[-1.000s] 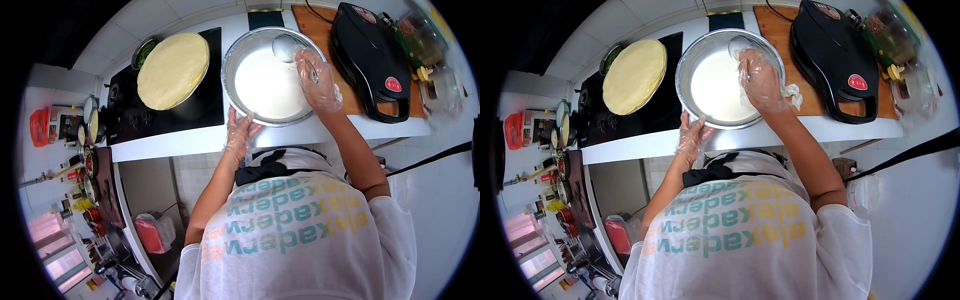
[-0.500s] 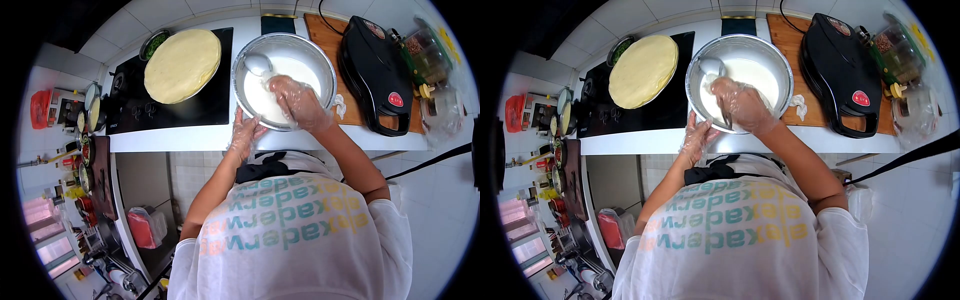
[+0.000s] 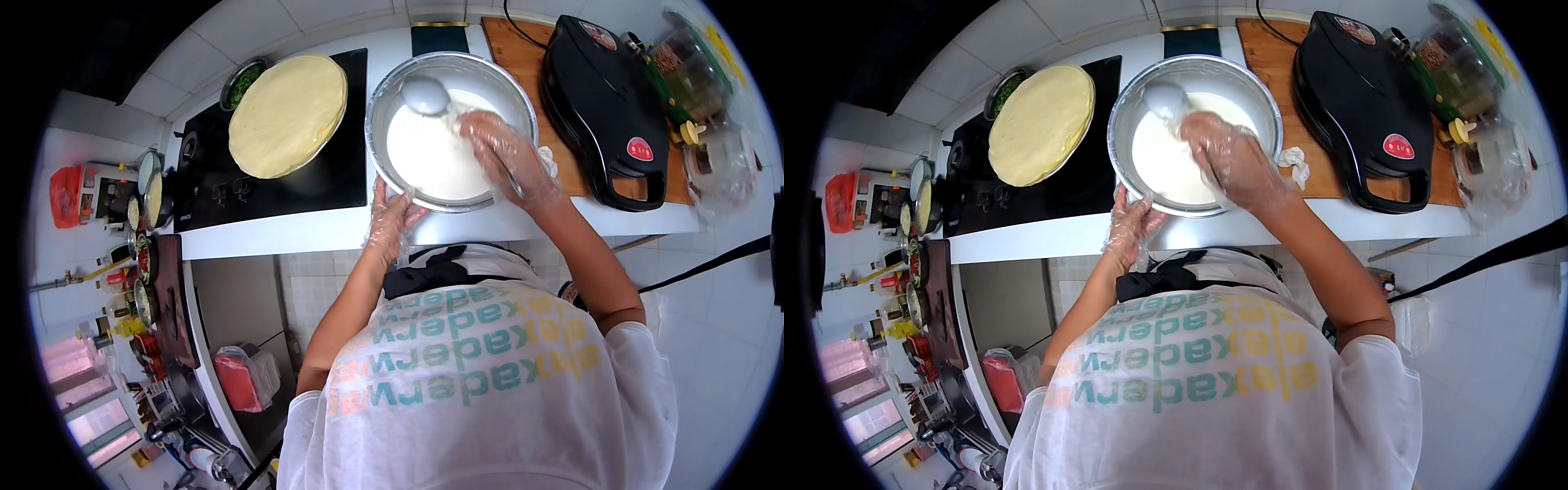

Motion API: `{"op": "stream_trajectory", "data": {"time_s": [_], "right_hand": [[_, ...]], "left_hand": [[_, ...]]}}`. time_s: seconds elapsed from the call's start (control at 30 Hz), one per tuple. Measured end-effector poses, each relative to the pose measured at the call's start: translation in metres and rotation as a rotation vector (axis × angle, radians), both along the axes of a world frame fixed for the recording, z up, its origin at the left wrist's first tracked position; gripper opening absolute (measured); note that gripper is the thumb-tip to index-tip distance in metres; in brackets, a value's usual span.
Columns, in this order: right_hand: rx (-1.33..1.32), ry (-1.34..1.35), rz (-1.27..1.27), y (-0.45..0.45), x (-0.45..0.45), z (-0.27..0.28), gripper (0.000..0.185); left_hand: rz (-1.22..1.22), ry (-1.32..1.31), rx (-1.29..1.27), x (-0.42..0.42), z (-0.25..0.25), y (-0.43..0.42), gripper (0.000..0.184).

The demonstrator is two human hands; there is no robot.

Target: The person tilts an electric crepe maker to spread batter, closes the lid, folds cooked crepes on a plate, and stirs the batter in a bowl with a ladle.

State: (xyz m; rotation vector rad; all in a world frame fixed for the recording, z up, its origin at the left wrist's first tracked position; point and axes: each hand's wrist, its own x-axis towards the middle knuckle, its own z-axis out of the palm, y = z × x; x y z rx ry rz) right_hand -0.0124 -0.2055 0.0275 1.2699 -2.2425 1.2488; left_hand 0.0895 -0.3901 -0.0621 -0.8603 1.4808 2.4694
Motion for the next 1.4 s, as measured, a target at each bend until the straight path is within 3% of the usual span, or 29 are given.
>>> {"op": "stream_trajectory", "data": {"time_s": [0.07, 0.2, 0.4, 0.73, 0.87, 1.03, 1.13, 1.4], "right_hand": [[-0.109, -0.001, -0.065, -0.008, -0.010, 0.000, 0.015], [-0.224, -0.273, -0.052, -0.020, -0.018, -0.013, 0.014], [-0.214, -0.038, 0.041, -0.022, -0.009, -0.008, 0.013], [0.250, 0.041, 0.218, -0.012, 0.011, 0.000, 0.019], [0.102, -0.026, 0.224, -0.002, 0.009, 0.003, 0.023], [-0.016, -0.084, 0.042, -0.011, 0.001, 0.000, 0.022], [-0.068, 0.082, 0.045, -0.019, -0.004, -0.001, 0.017], [0.032, -0.044, 0.187, -0.013, 0.006, -0.010, 0.023]], "left_hand": [[0.006, -0.003, -0.001, -0.001, 0.003, 0.000, 0.072], [0.032, -0.003, -0.002, 0.000, 0.000, 0.001, 0.073], [0.014, 0.023, 0.033, 0.000, -0.004, -0.001, 0.075], [0.007, 0.018, 0.037, 0.000, 0.000, 0.000, 0.071], [0.009, 0.030, 0.049, 0.001, 0.001, 0.000, 0.070], [0.010, 0.026, 0.029, -0.001, -0.001, 0.001, 0.071], [0.022, 0.018, 0.032, 0.000, -0.001, 0.000, 0.071], [0.022, 0.031, 0.036, 0.000, -0.002, 0.000, 0.071]]}}
